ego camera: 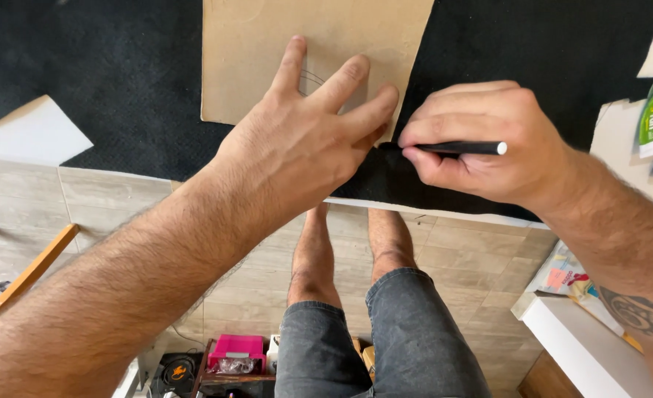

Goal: Trace a paper pattern onto a piece of leather using a pen.

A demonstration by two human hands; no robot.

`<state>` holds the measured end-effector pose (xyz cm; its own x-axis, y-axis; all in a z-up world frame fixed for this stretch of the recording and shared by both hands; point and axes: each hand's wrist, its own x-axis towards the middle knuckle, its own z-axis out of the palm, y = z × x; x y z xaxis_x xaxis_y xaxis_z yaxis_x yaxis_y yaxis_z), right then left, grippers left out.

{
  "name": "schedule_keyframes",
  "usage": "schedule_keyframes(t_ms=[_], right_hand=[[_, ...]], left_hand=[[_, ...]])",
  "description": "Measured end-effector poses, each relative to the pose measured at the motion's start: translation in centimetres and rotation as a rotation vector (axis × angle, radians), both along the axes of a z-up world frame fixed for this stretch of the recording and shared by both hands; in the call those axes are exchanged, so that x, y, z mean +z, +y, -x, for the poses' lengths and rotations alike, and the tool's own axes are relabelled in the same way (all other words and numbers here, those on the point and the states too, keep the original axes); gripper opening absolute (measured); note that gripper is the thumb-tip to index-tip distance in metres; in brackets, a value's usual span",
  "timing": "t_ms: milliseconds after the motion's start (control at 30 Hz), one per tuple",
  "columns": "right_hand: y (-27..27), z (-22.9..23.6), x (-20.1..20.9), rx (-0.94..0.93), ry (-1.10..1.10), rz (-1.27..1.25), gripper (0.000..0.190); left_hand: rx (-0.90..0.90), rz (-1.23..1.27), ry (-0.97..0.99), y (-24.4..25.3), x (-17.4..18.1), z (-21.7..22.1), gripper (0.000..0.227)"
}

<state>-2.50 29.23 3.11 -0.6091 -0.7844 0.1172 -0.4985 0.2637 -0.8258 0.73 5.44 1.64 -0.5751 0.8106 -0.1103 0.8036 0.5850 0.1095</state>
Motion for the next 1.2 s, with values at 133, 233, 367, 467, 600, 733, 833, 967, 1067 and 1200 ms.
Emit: schedule_keyframes(t_ms=[133,233,367,467,600,733,833,967,1067,1200], right_hand=[[1.2,-0.4,-1.2,-0.038,0.011,-0.007,0.014],[1.1,-0.3,-1.1,-0.001,-0.030,0.032,0.014],[1.5,-0.6,-1.3,-0.039,-0.046,-0.010,0.013],[1.7,-0.4,-1.3,-0.046,-0.027,-0.018,0.013],[1.6,-0.3,-1.8,-0.065,-0.013,-0.035,0.012],[1.9,0.6,-1.9,-0.115,0.066,-0.135,0.010],[1.6,0.9,-2.1,-0.070,0.018,-0.035,0.008],[2.2,2.7,-2.1,-0.083,0.073,-0.106,0.008],[1.7,2.9,-1.7,-0.069,0.044,-0.086,0.009],[2.0,4.4,-1.6,-0.047,-0.014,-0.062,0.011]], left_hand=[[-0.013,0.050,-0.017,0.2,0.4,0.1,0.052],[0.003,0.040,-0.007,0.1,0.3,0.1,0.048],[0.003,0.012,-0.013,-0.1,0.5,-0.1,0.048],[0.003,0.012,-0.012,0.0,0.3,0.1,0.048],[-0.004,0.047,-0.033,0.1,0.6,0.2,0.051],[-0.005,0.001,-0.058,0.0,0.6,0.0,0.046],[0.005,0.011,-0.021,0.0,0.9,0.4,0.054],[0.020,-0.007,-0.075,0.1,0.8,0.4,0.047],[0.069,-0.071,-0.079,0.1,0.9,0.4,0.041],[0.093,-0.053,-0.153,1.2,2.4,2.0,0.032]])
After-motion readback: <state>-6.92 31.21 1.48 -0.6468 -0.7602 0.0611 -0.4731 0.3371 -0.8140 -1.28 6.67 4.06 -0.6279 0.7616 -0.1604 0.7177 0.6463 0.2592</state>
